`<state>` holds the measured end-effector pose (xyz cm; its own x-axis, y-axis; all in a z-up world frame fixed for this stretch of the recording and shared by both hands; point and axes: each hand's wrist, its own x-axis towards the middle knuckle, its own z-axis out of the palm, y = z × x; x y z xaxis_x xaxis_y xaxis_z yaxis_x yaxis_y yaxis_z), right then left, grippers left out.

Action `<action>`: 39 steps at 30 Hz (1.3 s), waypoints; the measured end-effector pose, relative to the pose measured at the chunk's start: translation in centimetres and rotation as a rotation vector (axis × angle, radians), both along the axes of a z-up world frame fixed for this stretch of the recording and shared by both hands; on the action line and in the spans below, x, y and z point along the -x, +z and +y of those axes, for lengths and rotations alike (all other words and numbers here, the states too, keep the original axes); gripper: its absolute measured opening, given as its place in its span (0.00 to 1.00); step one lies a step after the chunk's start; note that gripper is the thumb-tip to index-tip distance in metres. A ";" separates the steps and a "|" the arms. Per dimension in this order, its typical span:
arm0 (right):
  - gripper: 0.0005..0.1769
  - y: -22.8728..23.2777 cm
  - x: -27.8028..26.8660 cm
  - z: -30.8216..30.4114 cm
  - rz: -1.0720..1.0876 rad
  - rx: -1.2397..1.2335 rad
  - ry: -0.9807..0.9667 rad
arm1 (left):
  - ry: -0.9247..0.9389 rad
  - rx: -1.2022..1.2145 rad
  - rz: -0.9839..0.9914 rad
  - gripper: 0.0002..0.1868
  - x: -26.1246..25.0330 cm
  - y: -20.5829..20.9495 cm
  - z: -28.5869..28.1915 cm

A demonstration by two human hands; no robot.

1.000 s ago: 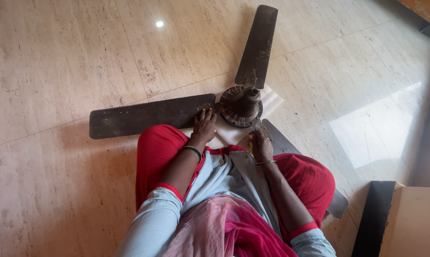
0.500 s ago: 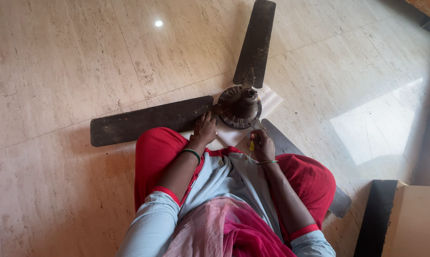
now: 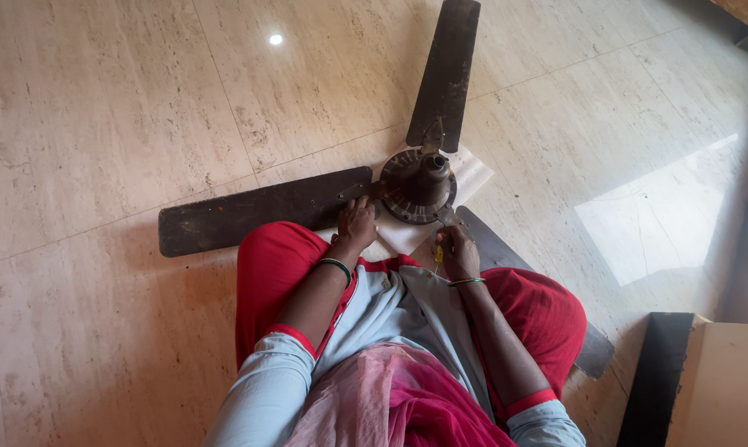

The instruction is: The person sits on the floor and attaches a fan blade to the ceiling fan motor housing using a screwdriver. They align the blade, insert screws, and tighten them to secure the blade in place.

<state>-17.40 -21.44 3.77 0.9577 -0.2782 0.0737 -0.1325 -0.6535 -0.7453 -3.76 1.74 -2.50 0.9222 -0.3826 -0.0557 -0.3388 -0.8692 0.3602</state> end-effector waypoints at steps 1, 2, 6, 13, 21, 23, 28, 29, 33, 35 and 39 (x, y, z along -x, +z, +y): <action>0.08 -0.1 0.0 0.0 -0.002 -0.001 0.005 | 0.001 0.002 0.000 0.26 0.0 0.0 0.0; 0.08 -0.1 0.0 0.0 -0.002 0.011 0.004 | 0.001 0.003 -0.001 0.26 0.0 0.0 0.0; 0.10 -0.3 0.0 0.0 -0.013 0.042 0.006 | 0.007 0.008 -0.003 0.25 0.1 0.1 -0.1; 0.13 -0.8 0.1 0.1 0.037 0.008 0.045 | 0.016 -0.011 -0.032 0.29 0.1 0.4 -0.2; 0.16 -1.2 0.3 0.6 0.046 0.044 0.157 | 0.003 -0.004 -0.025 0.26 -0.4 -1.0 -0.2; 0.16 -1.2 0.2 0.6 0.067 0.055 0.159 | 0.006 0.011 -0.033 0.25 -0.5 -1.3 -0.2; 0.15 -1.8 0.3 0.3 0.065 0.056 0.178 | 0.008 0.007 0.003 0.19 -0.4 -1.5 -0.3; 0.15 -2.0 0.3 0.2 0.073 0.054 0.178 | 0.008 0.011 -0.003 0.18 -0.4 -1.5 -0.3; 0.15 -2.8 0.1 0.1 0.082 0.016 0.179 | 0.007 0.028 -0.019 0.17 -0.4 -1.2 -0.3; 0.15 -3.2 0.1 0.1 0.073 -0.001 0.183 | -0.002 0.031 -0.035 0.16 -0.2 -1.1 -0.2; 0.16 -3.4 0.1 0.0 0.047 -0.001 0.183 | 0.002 0.031 -0.012 0.16 -0.1 -1.0 -0.2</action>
